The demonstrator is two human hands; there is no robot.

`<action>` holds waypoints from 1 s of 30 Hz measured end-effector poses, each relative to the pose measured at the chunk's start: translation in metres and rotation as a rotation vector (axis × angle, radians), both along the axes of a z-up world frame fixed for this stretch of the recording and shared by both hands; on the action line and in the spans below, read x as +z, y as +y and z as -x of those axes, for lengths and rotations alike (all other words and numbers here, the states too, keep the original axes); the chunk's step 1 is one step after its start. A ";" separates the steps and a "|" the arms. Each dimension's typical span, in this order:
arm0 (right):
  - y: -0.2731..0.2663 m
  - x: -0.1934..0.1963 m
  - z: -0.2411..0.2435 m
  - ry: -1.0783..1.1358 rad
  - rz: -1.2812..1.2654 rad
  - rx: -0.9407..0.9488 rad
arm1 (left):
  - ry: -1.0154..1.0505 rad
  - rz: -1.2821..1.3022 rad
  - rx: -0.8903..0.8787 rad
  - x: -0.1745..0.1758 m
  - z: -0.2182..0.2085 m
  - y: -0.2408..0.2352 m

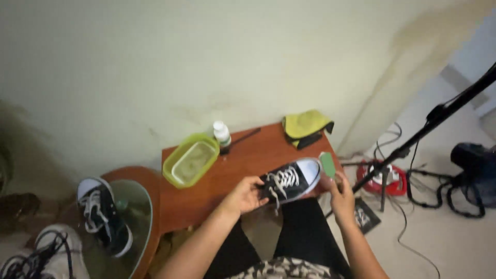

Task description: The person scrubs a black canvas sneaker with a green brush, repeatedly dipping the brush into a small container of liquid. They clean the upper, toe, and sole areas, then place the shoe on a glass table next to other shoes.

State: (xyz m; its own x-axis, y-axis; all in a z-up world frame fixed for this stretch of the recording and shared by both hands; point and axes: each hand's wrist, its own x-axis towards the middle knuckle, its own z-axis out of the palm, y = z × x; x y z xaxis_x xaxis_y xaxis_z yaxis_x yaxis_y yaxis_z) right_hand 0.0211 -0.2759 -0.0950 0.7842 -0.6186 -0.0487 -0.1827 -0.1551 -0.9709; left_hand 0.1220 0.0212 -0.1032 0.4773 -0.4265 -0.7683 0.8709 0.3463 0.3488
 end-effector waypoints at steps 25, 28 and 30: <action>-0.014 0.015 0.041 -0.006 0.023 -0.088 | -0.223 -0.430 -0.241 -0.052 -0.027 -0.006; -0.025 0.004 0.035 0.017 0.043 -0.077 | -0.286 -0.459 -0.228 -0.031 -0.019 -0.015; -0.024 -0.005 0.033 0.003 -0.022 -0.076 | -0.235 -0.432 -0.260 -0.064 -0.027 -0.007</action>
